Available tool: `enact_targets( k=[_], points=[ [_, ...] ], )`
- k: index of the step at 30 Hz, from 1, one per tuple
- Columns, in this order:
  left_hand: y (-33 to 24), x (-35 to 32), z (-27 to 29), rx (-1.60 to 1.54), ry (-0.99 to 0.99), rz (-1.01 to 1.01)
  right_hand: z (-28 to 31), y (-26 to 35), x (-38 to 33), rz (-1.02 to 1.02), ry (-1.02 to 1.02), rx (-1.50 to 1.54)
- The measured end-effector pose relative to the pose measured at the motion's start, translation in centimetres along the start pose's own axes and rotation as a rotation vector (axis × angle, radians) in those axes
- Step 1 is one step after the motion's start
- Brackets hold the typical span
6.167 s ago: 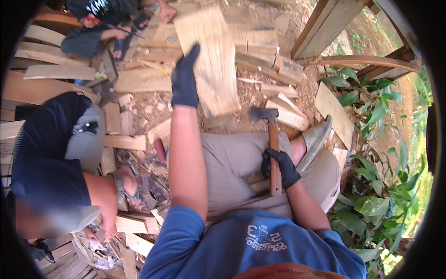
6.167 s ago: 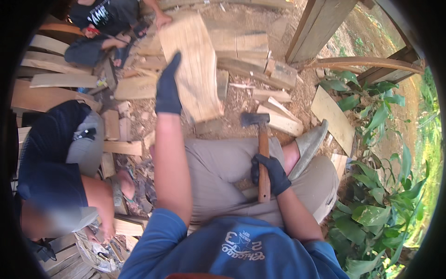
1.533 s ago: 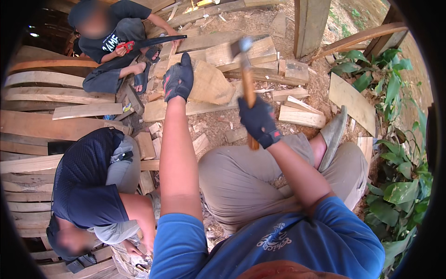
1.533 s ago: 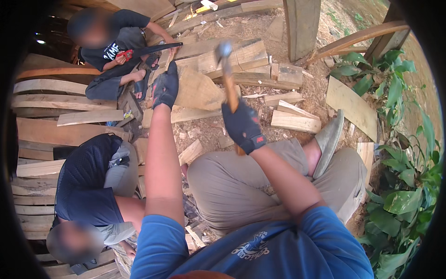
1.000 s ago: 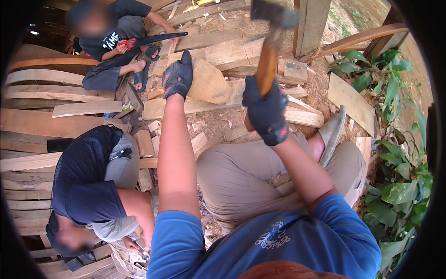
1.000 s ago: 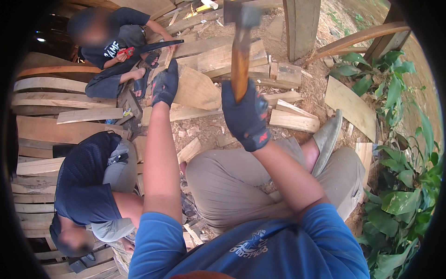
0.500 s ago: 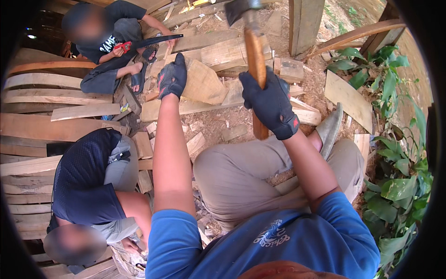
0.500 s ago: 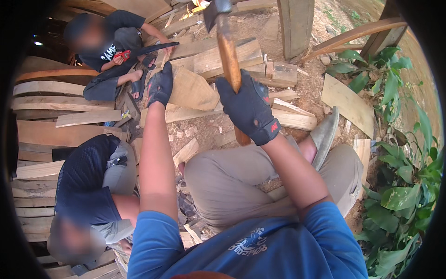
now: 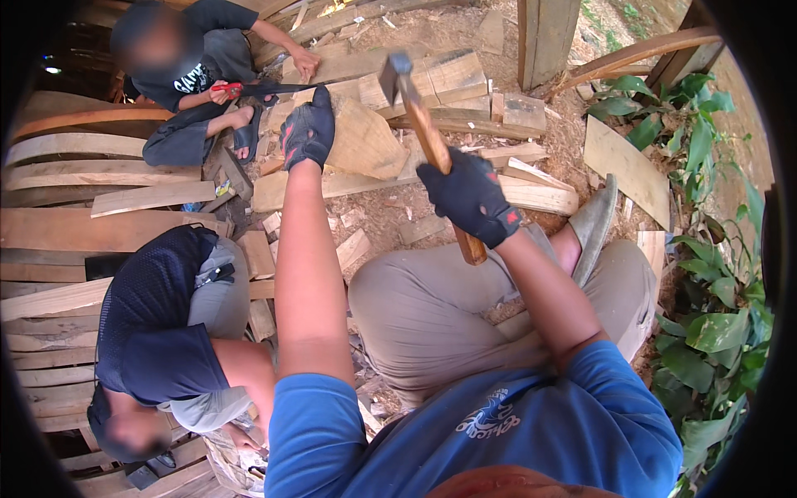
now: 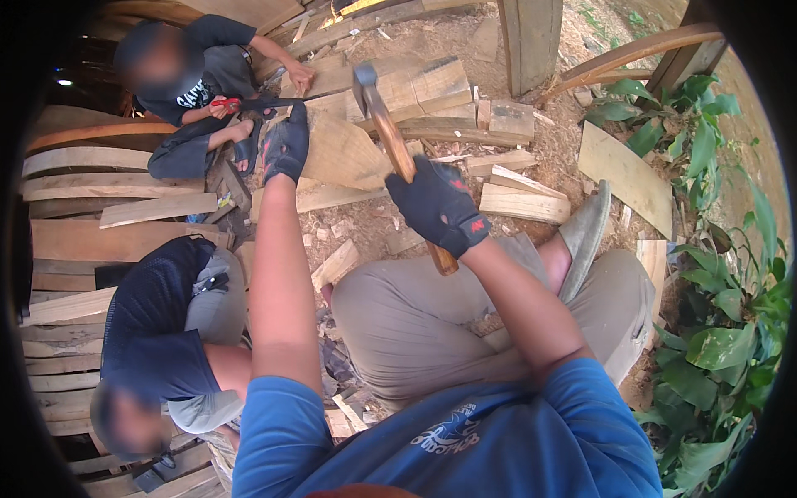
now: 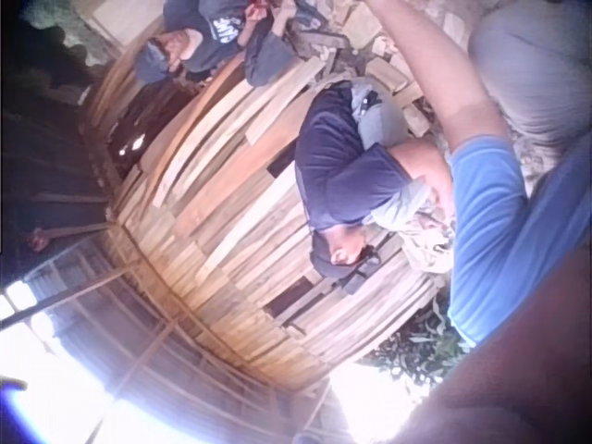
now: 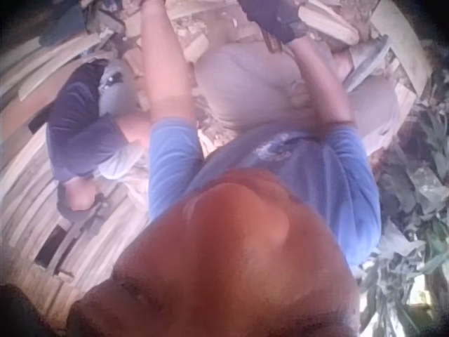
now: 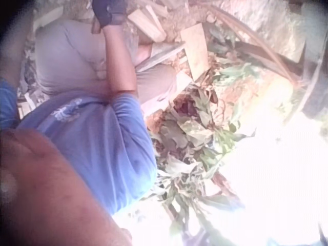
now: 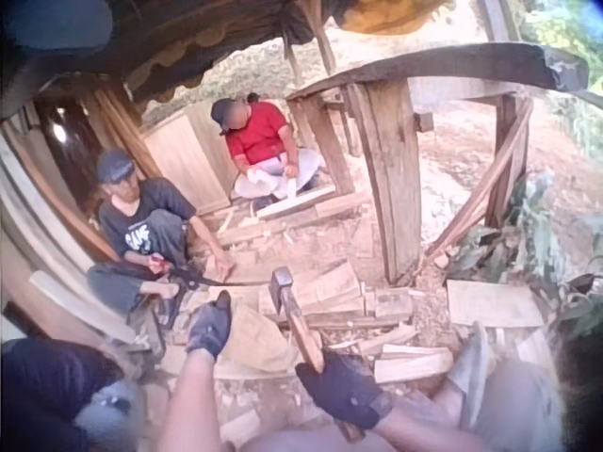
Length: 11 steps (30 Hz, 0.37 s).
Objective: The person shapes a piece of wood with an axe while sitting on the floor, holding the wood with one hand and striking it with the axe to remove material.
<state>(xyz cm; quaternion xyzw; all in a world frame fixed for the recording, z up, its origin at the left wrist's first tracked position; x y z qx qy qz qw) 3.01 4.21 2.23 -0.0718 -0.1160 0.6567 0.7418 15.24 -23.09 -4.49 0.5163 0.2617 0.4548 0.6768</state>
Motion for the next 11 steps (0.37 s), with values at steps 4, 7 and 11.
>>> enact_targets(
  k=[4,7,11],
  points=[
    [-0.8,-0.4,0.3,0.058,0.042,0.053,2.8,6.6,0.2,0.14,-0.245,-0.072],
    [-1.1,-0.7,-0.1,0.03,0.023,0.013,1.1,3.0,0.7,0.101,-0.404,-0.108],
    [-0.4,-0.1,0.0,0.025,0.037,0.038,-5.0,-8.1,1.8,-0.152,0.161,-0.201]
  ],
)
Point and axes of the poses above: each hand's wrist, its own x-axis towards the middle knuckle, its own z-axis out of the back of the hand, y = z × x, the point moved 3 cm from there along x, towards the middle knuckle, and after that the axes turned 12 degrees about z, right-handed, at the moved point
